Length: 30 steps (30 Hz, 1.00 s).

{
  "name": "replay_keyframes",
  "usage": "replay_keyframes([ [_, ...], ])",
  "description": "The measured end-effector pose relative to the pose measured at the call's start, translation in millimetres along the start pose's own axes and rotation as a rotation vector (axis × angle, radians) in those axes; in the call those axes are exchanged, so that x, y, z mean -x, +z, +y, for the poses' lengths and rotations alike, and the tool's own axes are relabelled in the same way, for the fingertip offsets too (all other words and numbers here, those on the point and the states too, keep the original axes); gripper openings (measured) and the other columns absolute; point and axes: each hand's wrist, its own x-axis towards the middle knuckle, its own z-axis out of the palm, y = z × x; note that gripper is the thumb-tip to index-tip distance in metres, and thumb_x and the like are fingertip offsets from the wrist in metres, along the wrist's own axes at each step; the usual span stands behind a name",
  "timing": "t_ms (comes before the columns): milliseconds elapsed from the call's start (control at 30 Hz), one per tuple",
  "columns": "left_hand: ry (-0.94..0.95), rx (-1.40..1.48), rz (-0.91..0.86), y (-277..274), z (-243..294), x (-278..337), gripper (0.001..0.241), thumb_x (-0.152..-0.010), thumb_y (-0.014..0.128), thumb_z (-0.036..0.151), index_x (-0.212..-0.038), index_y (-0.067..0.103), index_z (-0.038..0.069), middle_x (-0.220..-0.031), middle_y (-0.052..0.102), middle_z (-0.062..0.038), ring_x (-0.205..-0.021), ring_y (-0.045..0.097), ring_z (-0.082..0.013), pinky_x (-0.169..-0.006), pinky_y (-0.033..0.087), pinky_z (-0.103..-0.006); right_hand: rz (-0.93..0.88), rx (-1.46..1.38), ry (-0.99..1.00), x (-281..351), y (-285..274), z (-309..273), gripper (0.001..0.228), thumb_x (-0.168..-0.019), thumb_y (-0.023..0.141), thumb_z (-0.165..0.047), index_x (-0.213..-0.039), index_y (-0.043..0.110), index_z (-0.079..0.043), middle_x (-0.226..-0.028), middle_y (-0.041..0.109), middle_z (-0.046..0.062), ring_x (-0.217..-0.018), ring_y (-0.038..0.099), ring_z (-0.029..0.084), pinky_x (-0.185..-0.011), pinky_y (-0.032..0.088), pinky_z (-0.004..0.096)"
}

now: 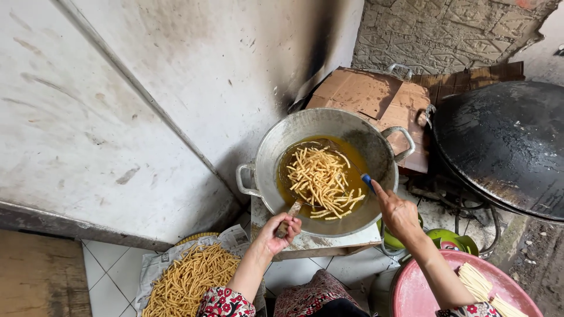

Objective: Frying and straining noodles in a large wok over a gas stove

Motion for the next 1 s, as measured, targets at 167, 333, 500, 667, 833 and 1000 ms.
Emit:
replay_keyframes([
  [167,-0.052,-0.048,0.019,-19.3,6.5,-16.1,0.021,-0.089,0.06,0.002,-0.104,0.046,0.003,-0.093,0.048,-0.001,-0.071,0.054,-0.0029,-0.06,0.055,-0.0158,0.086,-0.036,-0.021,11.9,7.9,-8.0,0.058,-0.101,0.039,-0.019,-0.159,0.038,-0.03,-0.082,0.064,0.002,-0.056,0.07,0.023,-0.055,0.06,0.037],
  [333,-0.063,-0.031,-0.009,-52.8,3.6,-38.3,0.023,-0.093,0.065,0.006,-0.109,0.049,0.002,-0.086,0.045,0.004,-0.063,0.05,0.003,-0.054,0.05,-0.0115,0.144,-0.047,0.001,20.8,13.8,-7.8,0.06,-0.1,0.042,-0.02,-0.159,0.038,-0.032,-0.084,0.064,0.002,-0.058,0.07,0.025,-0.056,0.06,0.038],
  [500,0.112,-0.049,0.025,-19.8,-24.8,-5.6,0.029,-0.099,0.057,-0.002,-0.122,0.047,-0.017,-0.068,0.053,-0.001,-0.042,0.051,-0.0062,-0.028,0.041,-0.0125,0.35,-0.177,0.149,20.9,8.0,-13.1,0.047,-0.098,0.056,-0.011,-0.144,0.057,-0.003,-0.089,0.074,0.021,-0.044,0.062,0.026,-0.039,0.045,0.041],
  [667,0.107,0.01,-0.051,-17.4,-39.3,1.8,0.036,-0.095,0.061,0.001,-0.124,0.048,-0.014,-0.068,0.054,-0.001,-0.045,0.054,-0.0069,-0.029,0.043,-0.0131,0.249,-0.267,0.357,20.1,28.8,2.4,0.051,-0.098,0.06,-0.015,-0.148,0.056,-0.013,-0.084,0.074,0.02,-0.057,0.069,0.037,-0.048,0.051,0.05],
  [833,0.115,0.021,-0.113,-3.7,-46.5,19.1,0.033,-0.098,0.058,0.003,-0.125,0.046,-0.013,-0.071,0.055,-0.002,-0.046,0.056,-0.0075,-0.03,0.047,-0.0136,0.139,-0.457,0.493,29.1,1.7,3.8,0.05,-0.1,0.057,-0.011,-0.15,0.054,-0.011,-0.085,0.076,0.023,-0.061,0.072,0.038,-0.055,0.057,0.052],
  [1000,0.159,0.002,-0.187,9.7,-46.0,29.2,0.032,-0.099,0.058,0.005,-0.125,0.05,-0.01,-0.073,0.054,0.0,-0.05,0.056,-0.0045,-0.034,0.048,-0.0116,-0.017,-0.559,0.639,47.6,-17.8,11.9,0.049,-0.106,0.053,-0.024,-0.153,0.05,-0.01,-0.082,0.077,0.016,-0.054,0.069,0.025,-0.046,0.055,0.038],
])
